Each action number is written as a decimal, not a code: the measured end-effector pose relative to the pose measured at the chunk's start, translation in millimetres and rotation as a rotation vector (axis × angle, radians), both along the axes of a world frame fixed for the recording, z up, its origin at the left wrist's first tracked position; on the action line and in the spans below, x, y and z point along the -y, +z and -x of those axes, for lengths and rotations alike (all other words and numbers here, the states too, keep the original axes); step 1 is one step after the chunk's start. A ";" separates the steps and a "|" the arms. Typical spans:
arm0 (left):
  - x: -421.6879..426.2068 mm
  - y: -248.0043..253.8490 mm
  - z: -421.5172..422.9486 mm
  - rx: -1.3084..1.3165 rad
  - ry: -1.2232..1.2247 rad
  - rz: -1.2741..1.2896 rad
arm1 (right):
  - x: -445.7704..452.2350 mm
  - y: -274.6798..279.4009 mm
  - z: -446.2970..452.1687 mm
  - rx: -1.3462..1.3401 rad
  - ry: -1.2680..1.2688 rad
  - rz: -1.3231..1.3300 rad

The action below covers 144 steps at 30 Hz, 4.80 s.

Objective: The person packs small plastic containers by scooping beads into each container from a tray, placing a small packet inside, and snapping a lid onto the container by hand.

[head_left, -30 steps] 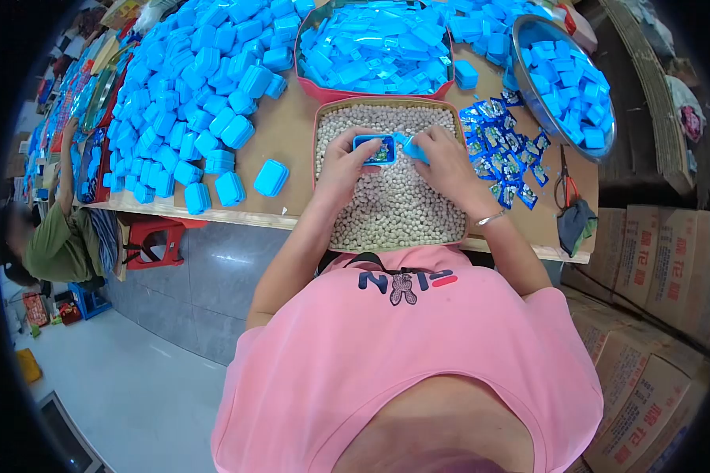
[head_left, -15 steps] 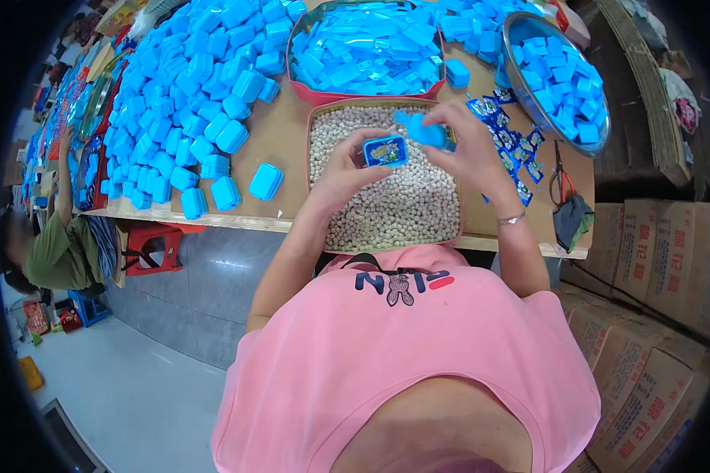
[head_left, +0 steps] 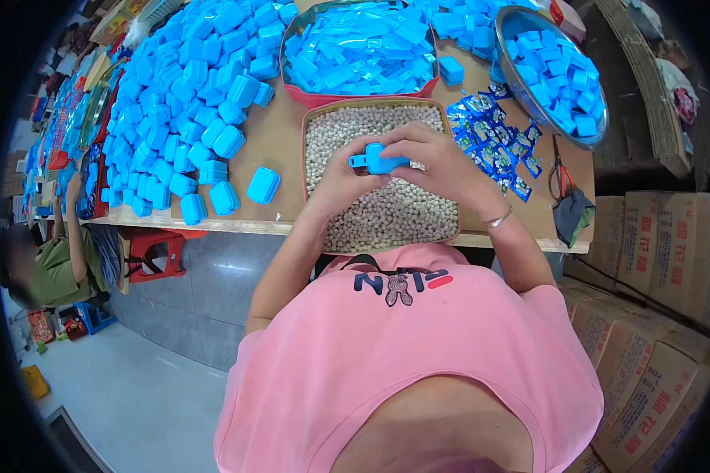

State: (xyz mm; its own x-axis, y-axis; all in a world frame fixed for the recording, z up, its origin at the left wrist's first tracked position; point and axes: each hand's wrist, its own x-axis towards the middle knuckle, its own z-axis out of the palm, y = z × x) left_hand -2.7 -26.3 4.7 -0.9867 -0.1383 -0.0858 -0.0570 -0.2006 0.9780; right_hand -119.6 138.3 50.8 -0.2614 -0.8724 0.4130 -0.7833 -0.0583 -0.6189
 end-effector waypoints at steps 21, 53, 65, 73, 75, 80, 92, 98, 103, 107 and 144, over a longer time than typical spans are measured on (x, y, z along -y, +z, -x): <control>-3.5 3.6 0.2 -0.194 0.069 0.174 | -2.0 -24.8 -10.8 0.894 -0.252 0.014; 2.9 19.8 18.5 -0.166 0.064 0.542 | 11.7 -37.2 -27.6 0.525 -0.315 0.202; -23.1 5.8 31.1 -0.084 0.202 0.801 | 4.9 -53.6 -27.9 0.447 -0.429 0.222; -48.9 38.3 19.1 -0.168 0.440 -0.275 | 6.9 -44.2 -23.3 1.044 -0.173 0.457; -43.0 41.9 17.1 -0.188 0.514 -0.447 | 14.4 -38.7 -24.8 1.154 -0.109 0.462; 0.0 48.6 18.7 -0.340 0.220 1.185 | 7.2 -15.8 -23.3 0.098 -0.441 0.494; -12.9 39.8 14.5 -0.188 0.086 0.672 | 4.1 -18.1 -24.8 0.508 -0.292 0.406; -3.3 33.9 3.4 -0.067 0.116 0.676 | 1.8 -35.7 -16.3 0.363 -0.183 0.386; -1.2 20.9 -0.3 -0.036 0.186 0.596 | 7.0 -49.7 -15.4 0.096 -0.234 0.382; -11.1 20.7 4.8 -0.119 0.252 0.700 | 12.3 -42.4 -17.6 0.137 -0.279 0.388; 93.5 21.3 83.7 -0.526 0.219 1.520 | -159.6 -60.2 239.9 -0.216 -1.018 -0.719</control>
